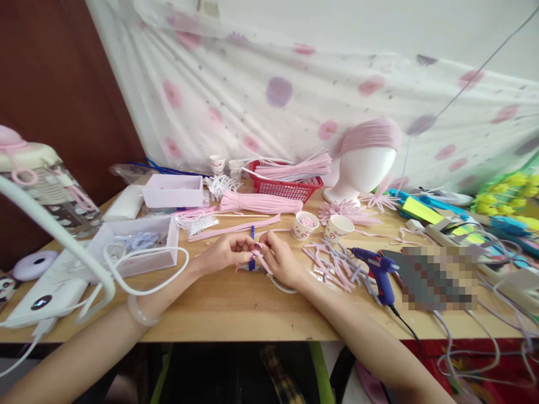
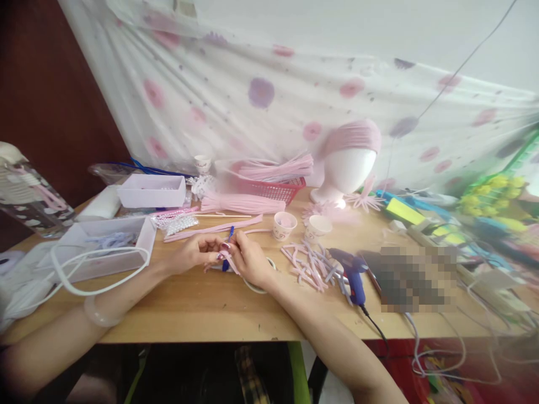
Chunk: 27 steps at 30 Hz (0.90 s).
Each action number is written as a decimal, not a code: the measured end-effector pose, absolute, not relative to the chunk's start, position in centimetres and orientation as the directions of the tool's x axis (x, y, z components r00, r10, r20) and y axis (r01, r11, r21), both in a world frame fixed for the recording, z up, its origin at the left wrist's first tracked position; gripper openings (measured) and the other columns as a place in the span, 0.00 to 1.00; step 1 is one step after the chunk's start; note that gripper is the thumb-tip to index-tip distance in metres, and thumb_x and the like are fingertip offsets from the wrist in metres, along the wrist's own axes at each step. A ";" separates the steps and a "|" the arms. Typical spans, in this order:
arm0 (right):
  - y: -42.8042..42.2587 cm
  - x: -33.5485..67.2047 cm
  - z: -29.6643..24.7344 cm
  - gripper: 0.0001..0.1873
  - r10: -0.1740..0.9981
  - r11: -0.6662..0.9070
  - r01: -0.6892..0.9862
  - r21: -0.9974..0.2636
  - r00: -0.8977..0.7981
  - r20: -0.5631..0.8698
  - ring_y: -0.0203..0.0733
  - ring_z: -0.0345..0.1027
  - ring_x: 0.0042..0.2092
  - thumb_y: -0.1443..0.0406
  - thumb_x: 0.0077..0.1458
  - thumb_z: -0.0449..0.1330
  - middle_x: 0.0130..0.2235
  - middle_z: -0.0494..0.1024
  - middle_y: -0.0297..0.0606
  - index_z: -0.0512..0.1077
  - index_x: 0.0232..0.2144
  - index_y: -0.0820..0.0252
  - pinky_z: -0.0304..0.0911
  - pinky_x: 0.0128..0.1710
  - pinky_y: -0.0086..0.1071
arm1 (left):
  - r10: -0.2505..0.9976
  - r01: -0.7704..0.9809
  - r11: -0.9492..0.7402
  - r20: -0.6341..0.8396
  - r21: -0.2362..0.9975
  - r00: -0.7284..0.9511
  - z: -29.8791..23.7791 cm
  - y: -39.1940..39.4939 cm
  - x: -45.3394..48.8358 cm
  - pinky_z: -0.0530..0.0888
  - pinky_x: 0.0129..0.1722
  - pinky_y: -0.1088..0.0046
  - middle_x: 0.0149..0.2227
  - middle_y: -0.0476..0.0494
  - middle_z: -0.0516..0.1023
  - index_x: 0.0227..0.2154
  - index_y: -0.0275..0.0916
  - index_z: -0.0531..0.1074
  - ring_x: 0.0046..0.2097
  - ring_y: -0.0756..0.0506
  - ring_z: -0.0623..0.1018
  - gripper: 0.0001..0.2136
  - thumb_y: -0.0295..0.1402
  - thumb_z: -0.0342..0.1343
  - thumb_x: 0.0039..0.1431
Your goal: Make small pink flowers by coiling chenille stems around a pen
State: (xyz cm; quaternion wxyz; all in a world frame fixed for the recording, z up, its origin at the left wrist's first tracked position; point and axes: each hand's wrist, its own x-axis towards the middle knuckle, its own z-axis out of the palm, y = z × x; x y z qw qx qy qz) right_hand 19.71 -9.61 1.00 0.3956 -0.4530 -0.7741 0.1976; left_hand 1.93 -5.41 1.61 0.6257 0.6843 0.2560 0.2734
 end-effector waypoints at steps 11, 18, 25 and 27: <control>-8.7 20.4 0.6 0.09 0.861 0.502 0.518 -0.693 -0.224 0.457 0.37 0.58 0.25 0.62 0.61 0.47 0.24 0.65 0.31 0.55 0.28 0.55 0.54 0.27 0.30 | 0.655 -0.080 0.097 -0.003 0.992 0.756 2.3 -6.2 2.1 0.62 0.13 0.82 0.15 0.58 0.62 0.26 0.37 0.70 0.14 0.58 0.59 0.09 0.35 0.62 0.46; -9.2 19.9 1.2 0.25 0.929 0.179 0.090 -0.980 -0.343 0.138 0.33 0.56 0.19 0.45 0.58 0.49 0.18 0.62 0.28 0.61 0.21 0.57 0.53 0.20 0.27 | 0.573 -0.191 0.395 -0.078 0.898 0.816 1.4 -5.8 2.1 0.64 0.12 0.82 0.15 0.58 0.57 0.29 0.39 0.70 0.15 0.57 0.55 0.10 0.36 0.63 0.47; -9.7 19.2 1.4 0.29 0.896 -0.023 -0.183 -0.983 -0.440 0.061 0.26 0.47 0.11 0.47 0.50 0.61 0.08 0.56 0.24 0.62 0.11 0.61 0.45 0.12 0.22 | 0.445 -0.286 0.604 -0.017 0.744 0.895 0.6 -5.7 2.3 0.66 0.13 0.81 0.12 0.59 0.49 0.29 0.36 0.71 0.15 0.55 0.50 0.03 0.29 0.57 0.49; -10.0 19.0 1.5 0.28 0.893 -0.108 -0.267 -0.958 -0.449 0.025 0.25 0.44 0.09 0.48 0.48 0.62 0.07 0.54 0.22 0.62 0.12 0.61 0.45 0.10 0.22 | 0.417 -0.315 0.661 0.015 0.681 0.909 0.6 -5.8 2.5 0.66 0.13 0.80 0.12 0.59 0.48 0.28 0.35 0.71 0.15 0.54 0.48 0.03 0.27 0.54 0.48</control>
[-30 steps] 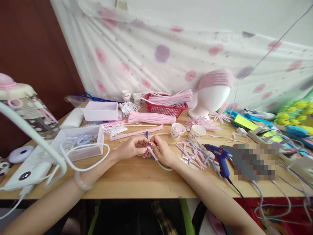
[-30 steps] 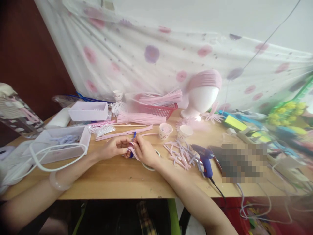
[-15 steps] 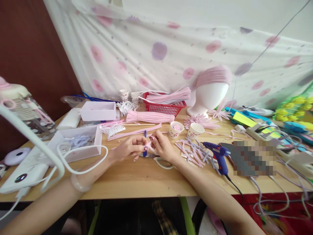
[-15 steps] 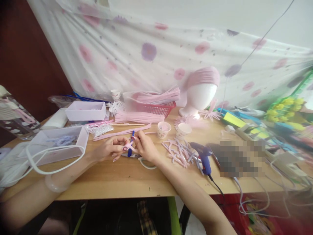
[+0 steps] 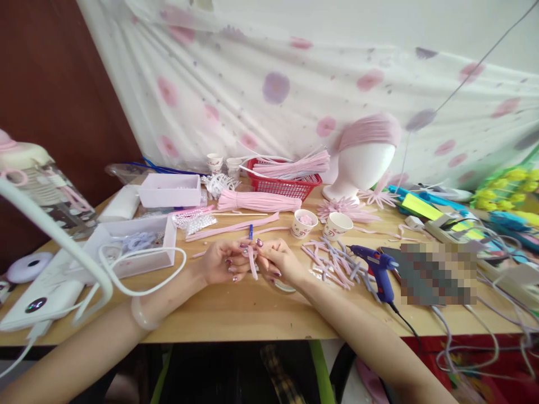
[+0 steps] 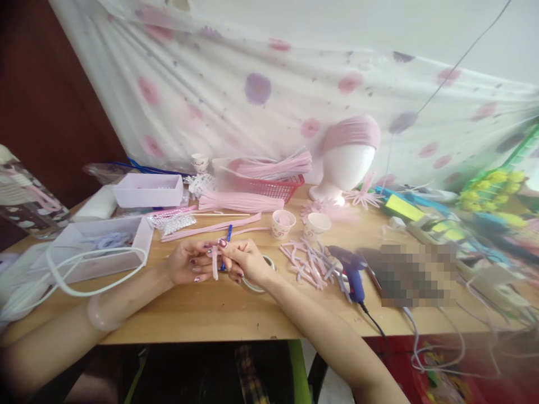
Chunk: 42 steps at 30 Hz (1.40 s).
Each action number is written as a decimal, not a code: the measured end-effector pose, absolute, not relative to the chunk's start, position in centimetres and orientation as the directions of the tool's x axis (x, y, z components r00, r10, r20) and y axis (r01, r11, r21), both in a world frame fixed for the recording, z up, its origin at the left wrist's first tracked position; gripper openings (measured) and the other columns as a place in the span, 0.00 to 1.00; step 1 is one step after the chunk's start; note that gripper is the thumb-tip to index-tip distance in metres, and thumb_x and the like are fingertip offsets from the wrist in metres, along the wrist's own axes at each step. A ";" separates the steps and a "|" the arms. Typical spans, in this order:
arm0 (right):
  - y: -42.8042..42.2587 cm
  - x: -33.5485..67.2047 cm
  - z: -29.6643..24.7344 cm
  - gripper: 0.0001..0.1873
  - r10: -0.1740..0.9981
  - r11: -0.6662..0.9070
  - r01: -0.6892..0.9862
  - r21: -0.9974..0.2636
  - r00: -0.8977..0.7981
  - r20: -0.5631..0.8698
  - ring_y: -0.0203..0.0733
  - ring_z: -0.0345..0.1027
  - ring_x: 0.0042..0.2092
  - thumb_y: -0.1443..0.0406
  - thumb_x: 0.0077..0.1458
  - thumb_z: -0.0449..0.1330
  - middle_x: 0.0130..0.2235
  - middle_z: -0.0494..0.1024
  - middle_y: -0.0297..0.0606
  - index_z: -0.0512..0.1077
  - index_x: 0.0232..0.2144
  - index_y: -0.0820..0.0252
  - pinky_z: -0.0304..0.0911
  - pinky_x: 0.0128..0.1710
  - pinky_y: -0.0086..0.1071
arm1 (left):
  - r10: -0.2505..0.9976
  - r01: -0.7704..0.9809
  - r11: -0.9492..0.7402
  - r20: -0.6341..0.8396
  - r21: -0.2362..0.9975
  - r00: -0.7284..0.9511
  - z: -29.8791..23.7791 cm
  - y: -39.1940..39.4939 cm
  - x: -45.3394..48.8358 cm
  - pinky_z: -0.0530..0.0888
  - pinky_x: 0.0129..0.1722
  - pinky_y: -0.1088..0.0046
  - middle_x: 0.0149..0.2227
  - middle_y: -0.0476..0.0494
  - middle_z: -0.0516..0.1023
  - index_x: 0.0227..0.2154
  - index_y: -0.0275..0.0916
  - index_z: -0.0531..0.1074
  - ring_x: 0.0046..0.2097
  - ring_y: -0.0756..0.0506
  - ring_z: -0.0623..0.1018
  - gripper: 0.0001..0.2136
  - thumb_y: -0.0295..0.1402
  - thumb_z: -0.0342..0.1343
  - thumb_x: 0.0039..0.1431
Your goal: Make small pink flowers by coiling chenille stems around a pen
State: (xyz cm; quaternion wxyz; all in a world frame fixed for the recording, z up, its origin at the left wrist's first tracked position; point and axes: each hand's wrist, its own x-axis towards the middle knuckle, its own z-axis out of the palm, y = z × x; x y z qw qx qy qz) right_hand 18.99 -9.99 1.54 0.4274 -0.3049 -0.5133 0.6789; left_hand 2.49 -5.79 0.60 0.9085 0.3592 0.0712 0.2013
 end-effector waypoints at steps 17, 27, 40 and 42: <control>-10.2 19.1 2.1 0.28 0.911 -0.124 -0.264 -0.957 -0.413 -0.004 0.26 0.45 0.07 0.46 0.50 0.61 0.06 0.53 0.21 0.62 0.13 0.60 0.52 0.06 0.22 | 0.481 -0.353 0.696 -0.041 0.625 0.876 0.7 -6.2 2.6 0.65 0.15 0.81 0.15 0.59 0.48 0.28 0.35 0.72 0.17 0.56 0.50 0.05 0.28 0.62 0.48; -9.8 20.0 2.0 0.19 0.834 0.443 0.254 -0.860 -0.469 0.292 0.32 0.62 0.24 0.57 0.64 0.47 0.21 0.68 0.30 0.65 0.25 0.61 0.60 0.29 0.26 | 0.621 -0.426 0.697 -0.189 0.577 0.761 0.7 -4.9 2.8 0.61 0.16 0.83 0.12 0.59 0.44 0.20 0.34 0.67 0.15 0.55 0.56 0.13 0.28 0.52 0.60; -10.2 20.1 1.8 0.16 0.842 0.540 0.471 -0.698 -0.294 0.452 0.33 0.57 0.25 0.66 0.60 0.49 0.21 0.64 0.30 0.63 0.20 0.60 0.52 0.26 0.27 | 0.667 -0.493 0.605 -0.059 0.625 0.743 1.5 -3.9 1.4 0.62 0.18 0.79 0.11 0.57 0.50 0.19 0.34 0.67 0.16 0.54 0.57 0.09 0.24 0.55 0.53; -9.9 20.3 1.7 0.11 0.820 0.554 0.542 -0.632 -0.222 0.528 0.35 0.60 0.27 0.64 0.59 0.52 0.25 0.67 0.32 0.65 0.25 0.60 0.55 0.29 0.28 | 0.643 -0.450 0.600 -0.064 0.661 0.763 1.2 -4.0 1.4 0.62 0.19 0.79 0.11 0.56 0.51 0.17 0.35 0.65 0.16 0.54 0.57 0.11 0.26 0.56 0.54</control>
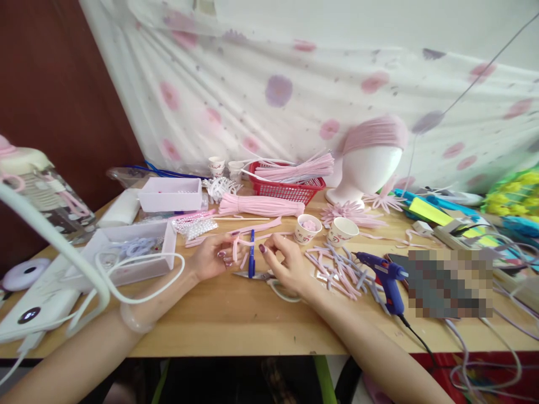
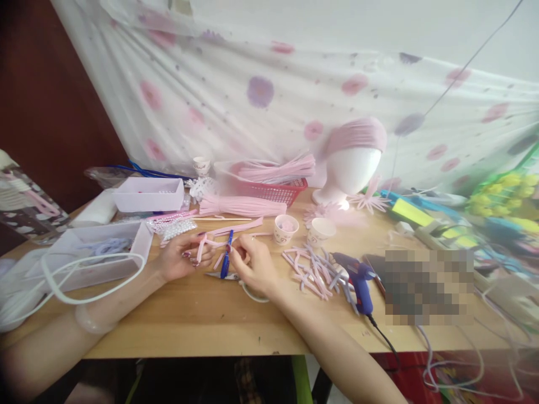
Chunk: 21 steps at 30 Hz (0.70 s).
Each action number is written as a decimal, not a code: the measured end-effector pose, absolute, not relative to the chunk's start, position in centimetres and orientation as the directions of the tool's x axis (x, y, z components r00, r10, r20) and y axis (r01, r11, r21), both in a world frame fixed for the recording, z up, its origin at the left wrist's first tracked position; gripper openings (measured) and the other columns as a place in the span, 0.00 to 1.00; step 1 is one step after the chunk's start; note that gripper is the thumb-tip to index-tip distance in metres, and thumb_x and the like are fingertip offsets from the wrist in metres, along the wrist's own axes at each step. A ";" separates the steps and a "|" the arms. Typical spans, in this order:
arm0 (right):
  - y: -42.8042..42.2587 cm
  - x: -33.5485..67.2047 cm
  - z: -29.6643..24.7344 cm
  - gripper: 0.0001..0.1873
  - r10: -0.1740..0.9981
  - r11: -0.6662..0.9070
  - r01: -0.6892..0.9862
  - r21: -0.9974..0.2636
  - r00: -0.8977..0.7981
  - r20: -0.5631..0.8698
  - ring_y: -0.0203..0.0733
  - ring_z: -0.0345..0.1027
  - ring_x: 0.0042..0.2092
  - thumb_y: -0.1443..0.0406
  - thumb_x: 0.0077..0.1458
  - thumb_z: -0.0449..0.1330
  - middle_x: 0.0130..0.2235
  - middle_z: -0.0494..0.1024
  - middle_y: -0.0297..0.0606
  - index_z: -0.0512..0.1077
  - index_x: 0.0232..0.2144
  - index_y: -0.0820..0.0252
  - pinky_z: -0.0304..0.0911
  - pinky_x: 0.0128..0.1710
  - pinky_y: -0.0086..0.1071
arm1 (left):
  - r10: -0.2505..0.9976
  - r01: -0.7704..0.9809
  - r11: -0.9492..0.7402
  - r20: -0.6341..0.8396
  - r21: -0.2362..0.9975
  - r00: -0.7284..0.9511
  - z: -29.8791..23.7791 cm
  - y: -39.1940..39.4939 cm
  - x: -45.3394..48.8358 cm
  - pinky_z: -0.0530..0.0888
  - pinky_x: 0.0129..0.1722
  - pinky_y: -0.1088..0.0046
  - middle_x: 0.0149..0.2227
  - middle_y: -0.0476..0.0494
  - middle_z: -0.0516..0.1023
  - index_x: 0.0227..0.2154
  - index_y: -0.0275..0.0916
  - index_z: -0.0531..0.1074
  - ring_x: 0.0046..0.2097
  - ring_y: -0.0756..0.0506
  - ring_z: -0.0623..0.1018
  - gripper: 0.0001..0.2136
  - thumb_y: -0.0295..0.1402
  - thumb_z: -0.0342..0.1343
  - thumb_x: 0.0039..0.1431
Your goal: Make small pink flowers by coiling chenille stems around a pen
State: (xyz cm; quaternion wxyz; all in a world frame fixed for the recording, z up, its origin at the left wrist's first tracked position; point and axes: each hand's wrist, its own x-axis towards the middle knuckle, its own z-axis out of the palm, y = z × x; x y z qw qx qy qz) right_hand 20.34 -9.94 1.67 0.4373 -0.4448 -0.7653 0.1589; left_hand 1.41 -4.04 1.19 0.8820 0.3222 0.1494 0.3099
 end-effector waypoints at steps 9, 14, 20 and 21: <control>-9.4 20.5 1.1 0.15 0.654 0.696 0.684 -0.219 -0.479 0.585 0.39 0.63 0.31 0.65 0.64 0.48 0.29 0.71 0.40 0.69 0.27 0.61 0.57 0.32 0.30 | 0.627 -0.375 0.582 -0.104 0.721 0.772 0.6 -4.5 1.8 0.60 0.18 0.80 0.12 0.57 0.52 0.19 0.36 0.64 0.16 0.55 0.53 0.12 0.29 0.56 0.56; -9.6 20.4 1.1 0.15 0.618 0.688 0.723 -0.070 -0.532 0.580 0.37 0.61 0.27 0.68 0.62 0.49 0.25 0.69 0.37 0.66 0.24 0.61 0.53 0.30 0.30 | 0.626 -0.370 0.580 -0.107 0.726 0.772 0.7 -4.8 2.2 0.61 0.18 0.80 0.11 0.55 0.54 0.16 0.35 0.63 0.16 0.55 0.55 0.14 0.27 0.55 0.57; -9.5 20.4 1.1 0.17 0.565 0.678 0.732 0.069 -0.579 0.587 0.39 0.59 0.28 0.69 0.64 0.45 0.24 0.68 0.37 0.65 0.23 0.60 0.52 0.30 0.31 | 0.654 -0.437 0.588 -0.083 0.680 0.752 0.6 -5.3 2.7 0.62 0.18 0.81 0.11 0.59 0.50 0.18 0.36 0.63 0.16 0.55 0.54 0.12 0.25 0.56 0.54; -9.4 20.5 1.1 0.17 0.563 0.684 0.726 0.063 -0.582 0.586 0.39 0.59 0.28 0.69 0.64 0.45 0.24 0.68 0.37 0.64 0.23 0.60 0.52 0.30 0.31 | 0.658 -0.444 0.587 -0.078 0.677 0.749 0.6 -5.3 2.7 0.62 0.18 0.81 0.11 0.59 0.51 0.18 0.36 0.64 0.16 0.55 0.54 0.12 0.25 0.57 0.54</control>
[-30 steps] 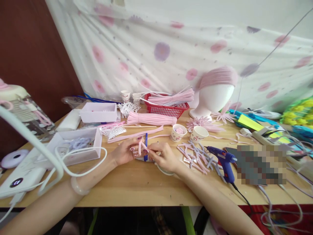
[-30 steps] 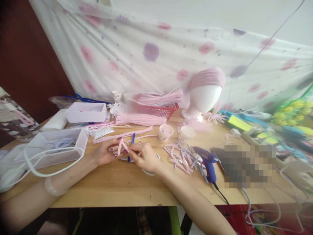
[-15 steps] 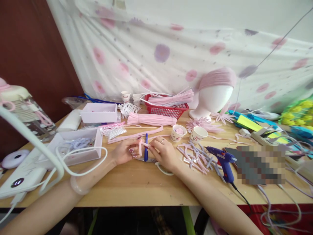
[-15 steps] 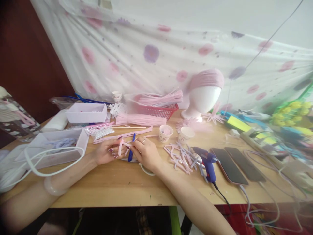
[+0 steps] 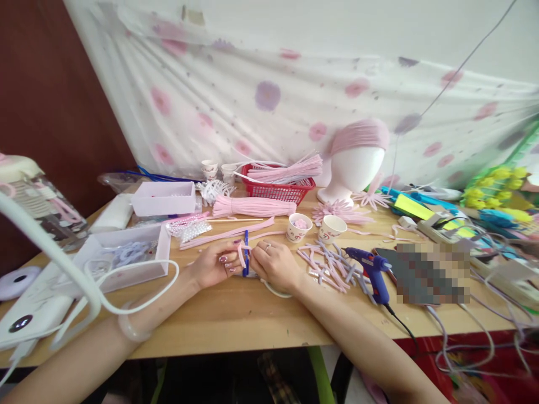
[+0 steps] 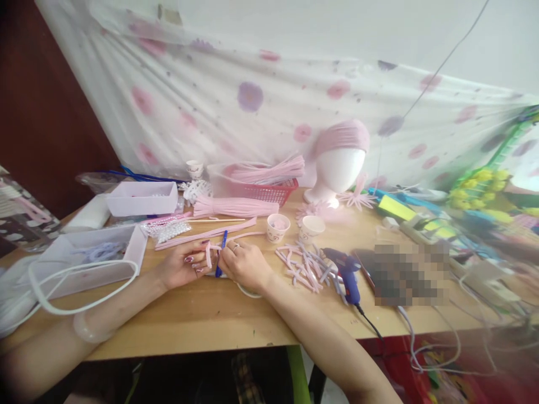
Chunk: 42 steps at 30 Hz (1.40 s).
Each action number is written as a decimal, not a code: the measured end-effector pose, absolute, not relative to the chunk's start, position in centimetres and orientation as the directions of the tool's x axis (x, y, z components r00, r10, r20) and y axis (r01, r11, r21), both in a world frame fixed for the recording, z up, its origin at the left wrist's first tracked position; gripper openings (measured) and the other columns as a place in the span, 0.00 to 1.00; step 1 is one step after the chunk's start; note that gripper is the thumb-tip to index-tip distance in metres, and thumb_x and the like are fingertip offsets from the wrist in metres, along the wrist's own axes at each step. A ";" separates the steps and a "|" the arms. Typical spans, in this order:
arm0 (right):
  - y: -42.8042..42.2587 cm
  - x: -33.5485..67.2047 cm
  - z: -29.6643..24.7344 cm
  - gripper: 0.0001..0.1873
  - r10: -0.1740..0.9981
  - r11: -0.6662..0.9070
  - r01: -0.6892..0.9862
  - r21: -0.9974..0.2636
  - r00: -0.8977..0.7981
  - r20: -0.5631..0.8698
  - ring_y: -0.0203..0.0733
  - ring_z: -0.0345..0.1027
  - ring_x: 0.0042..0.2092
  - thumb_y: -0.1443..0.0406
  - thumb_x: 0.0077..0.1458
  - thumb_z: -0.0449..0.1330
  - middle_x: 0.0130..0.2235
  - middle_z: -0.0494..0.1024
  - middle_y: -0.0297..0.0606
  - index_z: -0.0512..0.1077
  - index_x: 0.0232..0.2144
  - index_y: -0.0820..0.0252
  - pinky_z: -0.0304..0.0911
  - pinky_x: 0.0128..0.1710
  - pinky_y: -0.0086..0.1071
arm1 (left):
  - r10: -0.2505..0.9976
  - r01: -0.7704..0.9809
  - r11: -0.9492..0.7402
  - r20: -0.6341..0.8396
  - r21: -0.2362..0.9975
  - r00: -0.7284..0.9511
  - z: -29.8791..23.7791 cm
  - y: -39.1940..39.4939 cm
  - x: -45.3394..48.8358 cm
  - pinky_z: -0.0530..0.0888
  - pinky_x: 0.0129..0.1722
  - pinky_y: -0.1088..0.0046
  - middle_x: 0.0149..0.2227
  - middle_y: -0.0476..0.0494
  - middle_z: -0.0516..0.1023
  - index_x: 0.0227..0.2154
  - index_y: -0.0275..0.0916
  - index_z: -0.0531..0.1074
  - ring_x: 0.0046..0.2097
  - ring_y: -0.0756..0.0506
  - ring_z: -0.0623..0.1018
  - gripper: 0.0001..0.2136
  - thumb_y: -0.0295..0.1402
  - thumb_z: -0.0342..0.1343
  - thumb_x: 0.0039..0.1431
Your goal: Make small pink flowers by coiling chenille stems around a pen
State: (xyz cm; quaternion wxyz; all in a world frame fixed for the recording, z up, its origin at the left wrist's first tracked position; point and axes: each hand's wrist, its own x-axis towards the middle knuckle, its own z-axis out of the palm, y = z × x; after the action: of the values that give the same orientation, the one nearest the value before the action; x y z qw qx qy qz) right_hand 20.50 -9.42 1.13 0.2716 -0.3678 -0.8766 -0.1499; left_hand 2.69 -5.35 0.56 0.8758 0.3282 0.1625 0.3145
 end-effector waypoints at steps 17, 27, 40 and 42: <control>-9.4 19.7 0.5 0.08 0.605 0.767 0.618 -0.171 -0.610 0.512 0.41 0.60 0.32 0.71 0.59 0.44 0.31 0.70 0.40 0.60 0.30 0.58 0.59 0.33 0.31 | 0.772 -0.481 0.455 -0.063 0.750 0.632 0.4 -4.7 2.8 0.72 0.29 0.75 0.24 0.47 0.75 0.25 0.33 0.72 0.27 0.50 0.74 0.05 0.27 0.63 0.49; -10.0 20.0 1.1 0.09 0.683 0.681 0.699 -0.217 -0.500 0.533 0.42 0.64 0.30 0.66 0.60 0.45 0.29 0.72 0.40 0.65 0.33 0.60 0.58 0.32 0.33 | 0.763 -0.433 0.405 -0.038 0.805 0.645 0.3 -5.0 2.9 0.70 0.30 0.75 0.23 0.48 0.74 0.24 0.34 0.72 0.27 0.49 0.73 0.07 0.29 0.65 0.47; -9.5 19.3 0.0 0.07 0.713 0.589 0.808 -0.014 -0.511 0.480 0.44 0.66 0.34 0.70 0.63 0.48 0.32 0.74 0.44 0.65 0.35 0.63 0.58 0.34 0.34 | 0.765 -0.292 0.235 0.009 0.927 0.644 0.1 -5.0 2.7 0.66 0.28 0.76 0.25 0.44 0.76 0.27 0.32 0.77 0.26 0.50 0.71 0.10 0.35 0.67 0.47; -9.7 19.3 0.0 0.07 0.720 0.588 0.808 -0.033 -0.506 0.475 0.44 0.65 0.34 0.72 0.62 0.48 0.33 0.74 0.44 0.65 0.36 0.63 0.58 0.34 0.34 | 0.770 -0.307 0.227 0.023 0.924 0.638 0.2 -4.9 2.6 0.67 0.30 0.76 0.26 0.43 0.77 0.26 0.32 0.77 0.28 0.50 0.72 0.09 0.35 0.66 0.48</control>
State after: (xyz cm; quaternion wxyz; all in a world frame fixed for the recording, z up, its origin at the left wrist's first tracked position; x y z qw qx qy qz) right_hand 19.28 -9.67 -0.04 0.2255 -0.4432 -0.8622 -0.0971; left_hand 2.65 -4.91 0.18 0.7492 0.5073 0.2281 0.3595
